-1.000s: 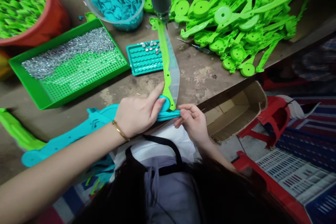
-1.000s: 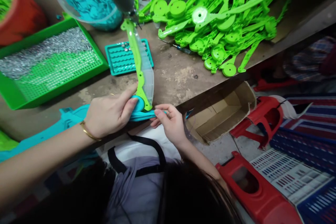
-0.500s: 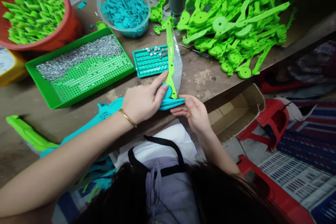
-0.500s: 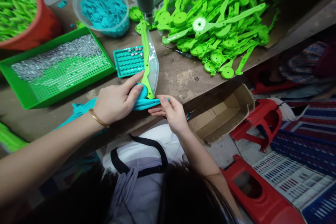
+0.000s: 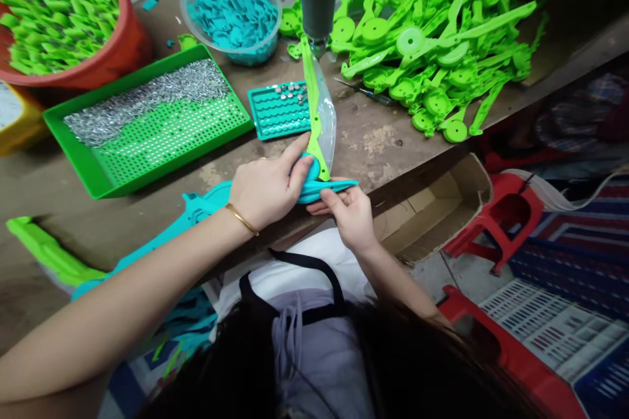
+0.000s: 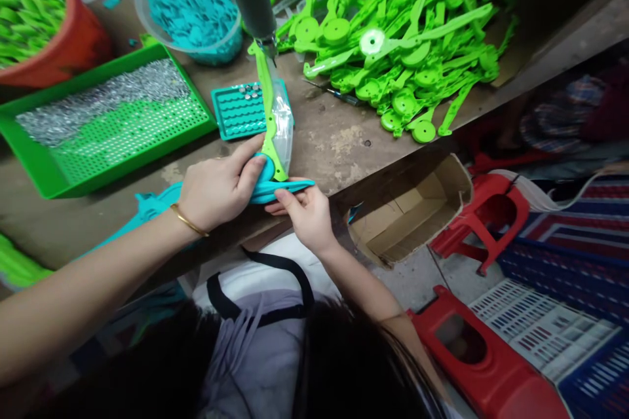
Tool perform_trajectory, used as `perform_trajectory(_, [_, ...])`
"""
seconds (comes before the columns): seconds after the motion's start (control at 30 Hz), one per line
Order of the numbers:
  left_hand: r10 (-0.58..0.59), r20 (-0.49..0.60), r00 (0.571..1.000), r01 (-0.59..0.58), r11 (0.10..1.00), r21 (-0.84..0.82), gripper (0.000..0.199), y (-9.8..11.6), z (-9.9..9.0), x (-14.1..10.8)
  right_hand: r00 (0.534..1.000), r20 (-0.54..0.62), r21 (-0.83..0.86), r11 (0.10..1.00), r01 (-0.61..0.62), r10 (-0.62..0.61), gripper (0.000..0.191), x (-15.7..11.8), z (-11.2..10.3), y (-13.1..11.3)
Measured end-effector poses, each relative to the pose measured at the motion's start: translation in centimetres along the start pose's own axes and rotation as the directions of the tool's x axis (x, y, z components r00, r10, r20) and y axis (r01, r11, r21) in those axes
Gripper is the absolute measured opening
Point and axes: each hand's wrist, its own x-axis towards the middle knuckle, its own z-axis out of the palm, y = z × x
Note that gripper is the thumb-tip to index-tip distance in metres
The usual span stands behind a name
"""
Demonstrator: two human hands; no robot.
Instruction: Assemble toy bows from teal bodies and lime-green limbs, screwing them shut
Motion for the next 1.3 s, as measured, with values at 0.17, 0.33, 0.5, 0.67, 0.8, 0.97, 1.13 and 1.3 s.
perform_trajectory(0.17, [0.025,-0.001,1.000,-0.025,1.000,0.014,0.063,-0.4,0.0,-0.3,0.997,0.048,0.047,0.997,-0.065,0.062,0.056,0.0,-0.5,-0.1])
perform_trajectory(0.33, [0.042,0.040,0.998,-0.043,0.999,0.017,0.062,-0.4,0.5,-1.0,0.997,-0.064,0.024,0.999,-0.041,0.042,0.051,0.0,-0.7,0.2])
perform_trajectory(0.5, [0.032,0.053,0.998,-0.032,0.999,-0.005,0.061,-0.6,0.6,-1.3,0.996,-0.014,0.055,0.994,-0.091,0.092,0.055,-0.4,0.2,0.8])
perform_trajectory(0.67, [0.040,0.033,0.999,-0.040,0.999,0.008,0.060,-0.6,0.6,-1.5,0.988,0.114,0.023,0.994,-0.107,0.104,0.045,-0.7,1.2,1.3])
perform_trajectory(0.8, [0.012,0.009,1.000,-0.011,0.999,-0.035,0.061,-0.6,0.4,-1.5,0.991,0.110,0.009,0.996,-0.084,0.082,0.044,-0.3,1.0,1.5])
perform_trajectory(0.97, [0.014,0.043,0.999,-0.011,0.999,-0.051,0.061,0.2,0.7,-1.4,0.986,0.115,0.106,0.985,-0.135,0.123,0.054,0.2,1.0,1.5])
perform_trajectory(1.13, [0.033,0.046,0.998,-0.028,0.994,-0.105,0.062,0.3,0.2,-1.5,0.995,-0.013,0.128,0.987,-0.093,0.095,0.051,0.0,1.6,1.4])
perform_trajectory(1.3, [0.132,0.197,0.971,-0.112,0.988,-0.108,0.059,-3.2,-0.7,-2.0,0.994,-0.010,0.115,0.988,-0.107,0.109,0.050,-0.2,0.8,0.9])
